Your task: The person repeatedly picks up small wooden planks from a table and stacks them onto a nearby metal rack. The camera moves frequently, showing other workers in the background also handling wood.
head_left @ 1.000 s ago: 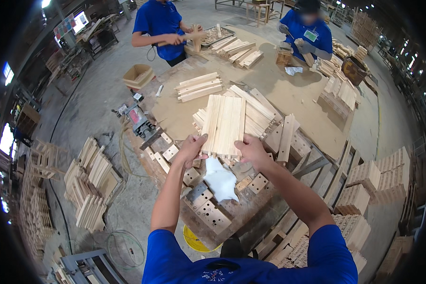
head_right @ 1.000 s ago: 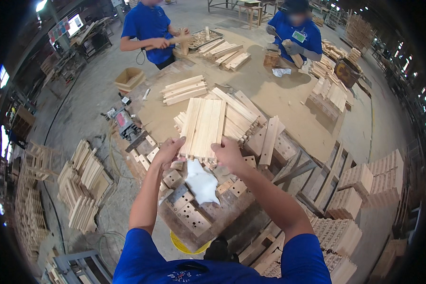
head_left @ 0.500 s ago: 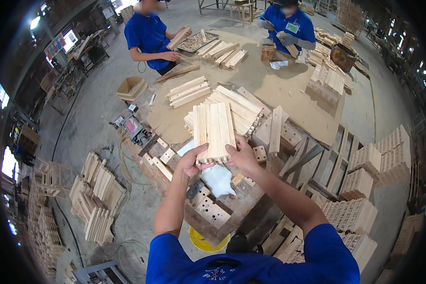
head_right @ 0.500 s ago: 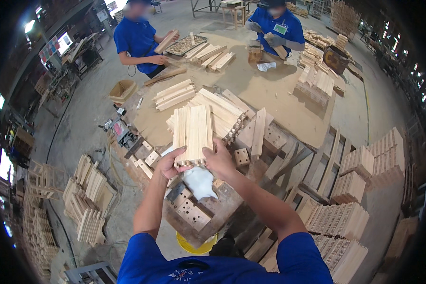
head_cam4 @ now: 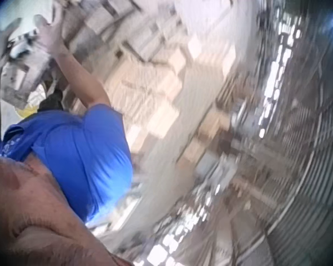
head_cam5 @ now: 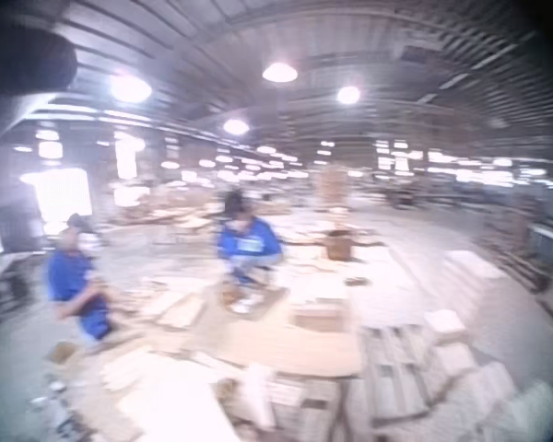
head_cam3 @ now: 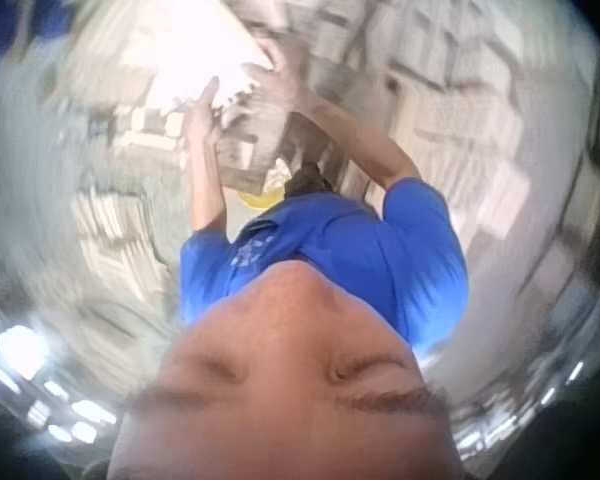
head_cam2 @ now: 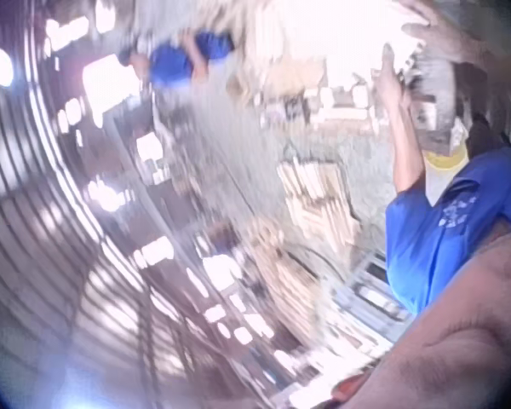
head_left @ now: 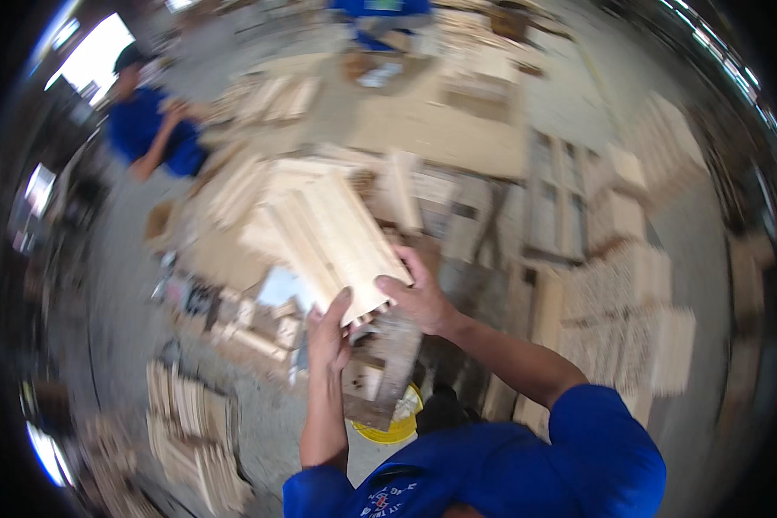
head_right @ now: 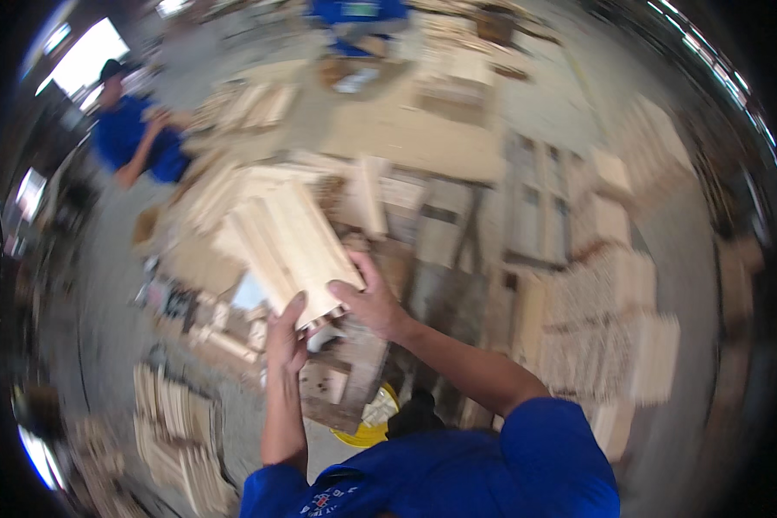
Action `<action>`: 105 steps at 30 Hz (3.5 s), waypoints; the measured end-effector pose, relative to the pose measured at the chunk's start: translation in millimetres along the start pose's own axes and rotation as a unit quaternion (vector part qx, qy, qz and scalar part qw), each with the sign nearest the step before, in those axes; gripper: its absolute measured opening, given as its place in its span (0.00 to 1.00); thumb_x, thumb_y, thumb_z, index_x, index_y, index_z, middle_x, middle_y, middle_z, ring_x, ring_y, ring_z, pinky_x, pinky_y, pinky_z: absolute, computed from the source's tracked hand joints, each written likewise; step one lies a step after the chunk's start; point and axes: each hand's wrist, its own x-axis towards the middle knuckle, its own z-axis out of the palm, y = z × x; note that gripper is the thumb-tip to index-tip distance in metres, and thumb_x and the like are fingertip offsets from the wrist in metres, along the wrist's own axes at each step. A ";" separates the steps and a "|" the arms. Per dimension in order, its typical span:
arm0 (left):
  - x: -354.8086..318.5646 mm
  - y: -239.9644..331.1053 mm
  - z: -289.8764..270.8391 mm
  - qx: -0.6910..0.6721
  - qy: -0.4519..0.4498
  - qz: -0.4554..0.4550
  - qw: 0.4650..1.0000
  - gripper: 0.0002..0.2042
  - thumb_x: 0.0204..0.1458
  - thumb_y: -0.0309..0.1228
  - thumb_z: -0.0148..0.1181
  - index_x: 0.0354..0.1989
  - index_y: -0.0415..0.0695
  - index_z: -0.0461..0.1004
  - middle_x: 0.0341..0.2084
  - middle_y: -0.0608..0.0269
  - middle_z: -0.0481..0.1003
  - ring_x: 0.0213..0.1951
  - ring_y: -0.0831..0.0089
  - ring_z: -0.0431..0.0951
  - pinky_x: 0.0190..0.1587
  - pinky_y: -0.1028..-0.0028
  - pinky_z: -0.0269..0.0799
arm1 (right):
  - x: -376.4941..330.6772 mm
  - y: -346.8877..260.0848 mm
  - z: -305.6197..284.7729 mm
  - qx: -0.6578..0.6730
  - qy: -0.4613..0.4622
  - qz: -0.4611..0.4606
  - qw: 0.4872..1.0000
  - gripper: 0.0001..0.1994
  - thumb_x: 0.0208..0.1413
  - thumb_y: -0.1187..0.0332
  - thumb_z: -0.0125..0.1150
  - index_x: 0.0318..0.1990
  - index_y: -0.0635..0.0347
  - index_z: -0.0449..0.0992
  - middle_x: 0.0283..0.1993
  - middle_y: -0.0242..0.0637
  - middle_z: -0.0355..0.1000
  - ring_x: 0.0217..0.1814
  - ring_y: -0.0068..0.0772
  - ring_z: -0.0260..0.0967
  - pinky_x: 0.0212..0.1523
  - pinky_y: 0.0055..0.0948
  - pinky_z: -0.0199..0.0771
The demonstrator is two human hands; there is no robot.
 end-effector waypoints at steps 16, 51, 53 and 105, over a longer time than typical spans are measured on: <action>-341.2 -250.6 293.4 0.119 -0.536 -0.152 0.822 0.20 0.62 0.31 0.67 0.59 0.35 0.71 0.46 0.58 0.80 0.44 0.72 0.81 0.47 0.72 0.79 | -582.8 -150.5 -190.4 -0.236 0.542 -0.140 0.794 0.37 0.63 0.63 0.71 0.75 0.62 0.58 0.75 0.42 0.62 0.79 0.35 0.55 0.78 0.39 0.52; -631.9 -702.8 439.3 0.109 -0.363 -0.463 0.801 0.20 0.69 0.37 0.58 0.66 0.48 0.66 0.61 0.64 0.73 0.61 0.65 0.76 0.62 0.56 0.78 | -973.4 -28.9 -599.5 0.146 0.446 0.025 0.882 0.35 0.61 0.74 0.70 0.74 0.49 0.62 0.63 0.30 0.71 0.53 0.22 0.74 0.46 0.25 0.82; -631.8 -704.6 437.5 0.105 -0.368 -0.458 0.802 0.20 0.70 0.38 0.56 0.67 0.48 0.65 0.62 0.64 0.72 0.61 0.65 0.76 0.63 0.54 0.76 | -975.9 -22.9 -607.1 0.136 0.437 0.032 0.888 0.36 0.61 0.74 0.71 0.75 0.49 0.62 0.63 0.30 0.71 0.53 0.22 0.74 0.46 0.26 0.82; -507.6 -662.0 408.1 0.404 -0.276 -0.370 0.790 0.27 0.69 0.53 0.50 0.64 0.45 0.58 0.60 0.48 0.67 0.57 0.48 0.74 0.52 0.33 0.75 | -903.1 68.6 -555.9 0.077 0.841 -0.070 0.531 0.40 0.69 0.39 0.54 0.79 0.51 0.53 0.77 0.38 0.58 0.78 0.40 0.56 0.73 0.49 0.59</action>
